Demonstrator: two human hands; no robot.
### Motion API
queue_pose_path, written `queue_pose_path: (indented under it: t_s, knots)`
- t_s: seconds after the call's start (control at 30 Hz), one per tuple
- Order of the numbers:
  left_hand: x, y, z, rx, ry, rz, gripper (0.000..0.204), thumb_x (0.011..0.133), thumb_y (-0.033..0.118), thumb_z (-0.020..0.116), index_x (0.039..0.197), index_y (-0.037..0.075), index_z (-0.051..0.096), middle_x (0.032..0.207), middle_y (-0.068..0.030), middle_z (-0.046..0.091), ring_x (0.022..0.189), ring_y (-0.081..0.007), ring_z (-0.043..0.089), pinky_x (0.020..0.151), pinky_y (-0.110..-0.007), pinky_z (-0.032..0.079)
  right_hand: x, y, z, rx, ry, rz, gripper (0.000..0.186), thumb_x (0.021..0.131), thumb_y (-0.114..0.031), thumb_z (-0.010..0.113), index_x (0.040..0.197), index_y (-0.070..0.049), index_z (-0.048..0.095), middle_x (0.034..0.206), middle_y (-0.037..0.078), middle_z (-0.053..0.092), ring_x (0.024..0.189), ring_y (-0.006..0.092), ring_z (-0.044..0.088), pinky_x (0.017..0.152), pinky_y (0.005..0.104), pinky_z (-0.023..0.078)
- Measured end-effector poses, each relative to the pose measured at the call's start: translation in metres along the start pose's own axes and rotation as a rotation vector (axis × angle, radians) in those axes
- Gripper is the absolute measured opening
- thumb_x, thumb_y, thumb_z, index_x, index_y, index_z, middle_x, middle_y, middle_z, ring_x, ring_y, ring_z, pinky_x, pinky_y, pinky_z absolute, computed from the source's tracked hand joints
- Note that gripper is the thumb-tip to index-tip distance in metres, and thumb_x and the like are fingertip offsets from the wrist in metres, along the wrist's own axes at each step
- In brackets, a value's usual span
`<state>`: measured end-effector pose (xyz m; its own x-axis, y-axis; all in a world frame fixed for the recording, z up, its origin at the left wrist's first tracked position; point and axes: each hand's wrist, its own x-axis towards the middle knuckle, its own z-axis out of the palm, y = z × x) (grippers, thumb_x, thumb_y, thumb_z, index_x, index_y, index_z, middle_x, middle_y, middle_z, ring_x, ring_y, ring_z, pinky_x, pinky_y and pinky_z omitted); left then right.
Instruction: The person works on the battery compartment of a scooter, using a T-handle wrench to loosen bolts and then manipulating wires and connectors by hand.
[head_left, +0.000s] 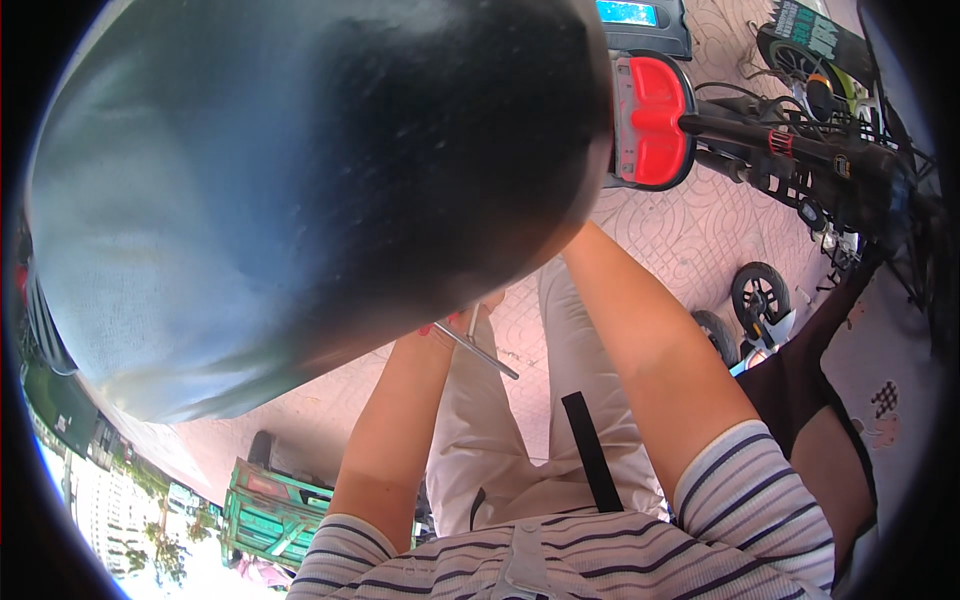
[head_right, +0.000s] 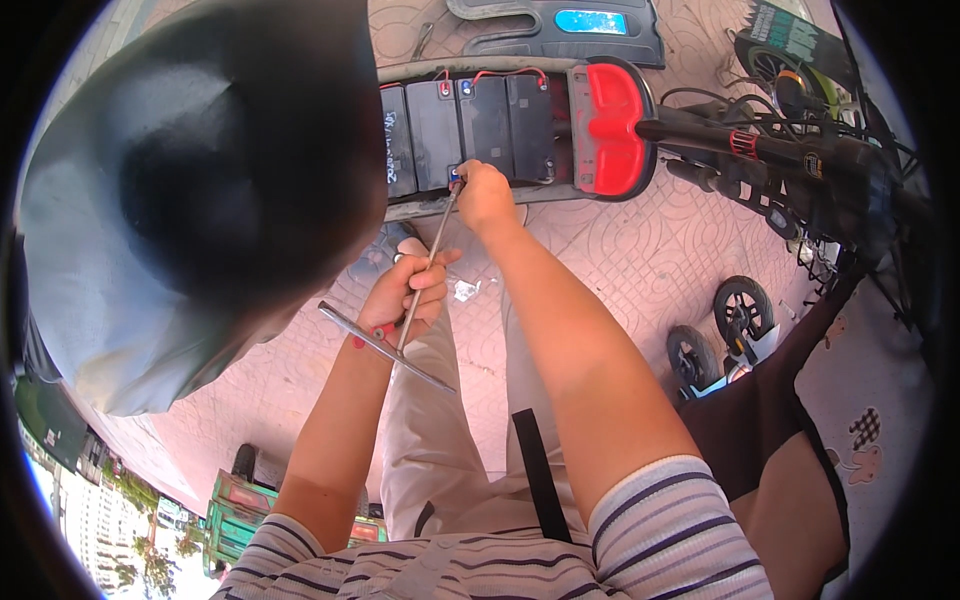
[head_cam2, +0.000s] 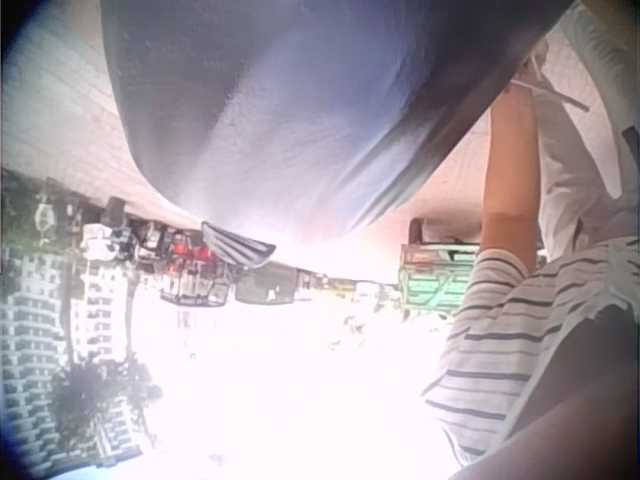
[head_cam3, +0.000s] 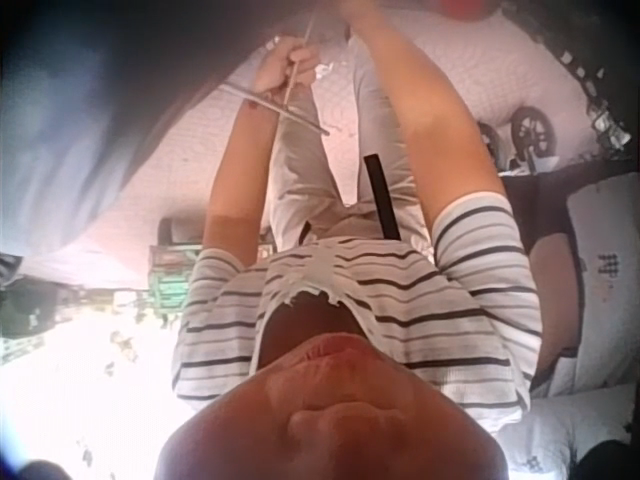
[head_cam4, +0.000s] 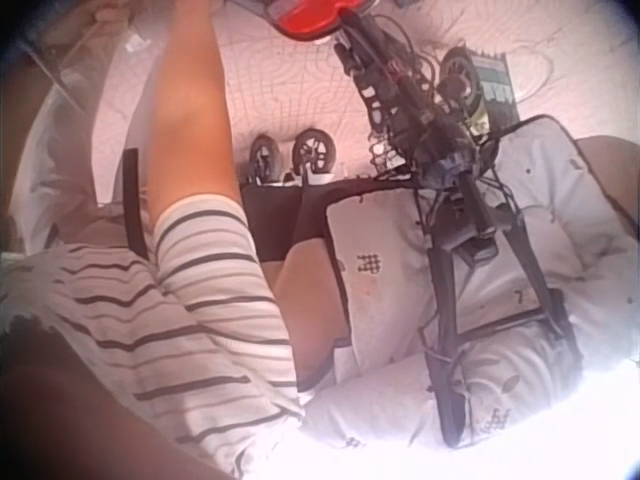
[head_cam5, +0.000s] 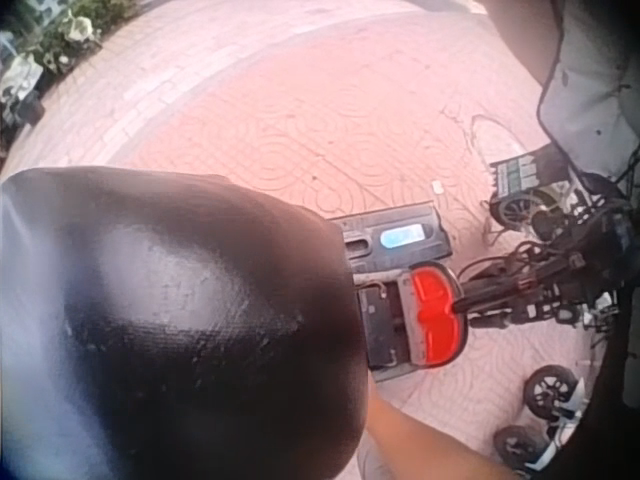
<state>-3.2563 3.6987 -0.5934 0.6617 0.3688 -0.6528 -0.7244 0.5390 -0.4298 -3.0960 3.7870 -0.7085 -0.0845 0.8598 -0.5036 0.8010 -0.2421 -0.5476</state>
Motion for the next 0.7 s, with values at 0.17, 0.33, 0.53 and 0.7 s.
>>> queue_pose_path:
  t_s: [0.17,0.33,0.53,0.7]
  knots:
    - [0.0,0.001,-0.015,-0.001,-0.035,0.03,0.036,0.101,0.014,0.039,0.13,-0.008,0.044,0.066,0.0061,0.044,0.048,-0.0021,0.032,0.041,-0.016,0.028,-0.006,-0.011,-0.01,-0.107,-0.08,-0.045,0.021,0.079,-0.002,0.066,0.099,-0.006,0.07,0.097,0.016,0.066,0.091,0.0346,0.066,0.083,0.0419,0.052]
    - [-0.002,0.007,-0.02,-0.031,-0.079,0.017,0.036,0.102,0.015,0.037,0.128,-0.008,0.046,0.064,0.0062,0.042,0.048,-0.0022,0.032,0.04,-0.016,0.028,-0.005,-0.019,-0.02,-0.036,-0.168,0.0,0.022,0.079,0.0,0.065,0.098,-0.009,0.071,0.097,0.013,0.065,0.092,0.0331,0.066,0.083,0.0406,0.052]
    - [-0.014,0.018,-0.026,0.034,-0.071,-0.052,0.036,0.102,0.015,0.036,0.129,-0.007,0.046,0.064,0.0065,0.04,0.047,-0.0026,0.03,0.039,-0.017,0.026,0.013,-0.002,-0.018,-0.076,-0.211,-0.14,0.019,0.079,0.003,0.065,0.097,-0.003,0.069,0.096,0.015,0.069,0.086,0.0298,0.068,0.079,0.0376,0.054]
    - [-0.042,0.014,-0.042,0.053,-0.156,-0.101,0.037,0.102,0.016,0.037,0.129,-0.008,0.046,0.063,0.0068,0.038,0.05,-0.0024,0.029,0.04,-0.016,0.025,0.02,-0.009,-0.037,-0.06,-0.284,-0.11,0.017,0.082,0.004,0.063,0.097,0.0,0.068,0.094,0.012,0.069,0.082,0.022,0.065,0.075,0.0328,0.053]
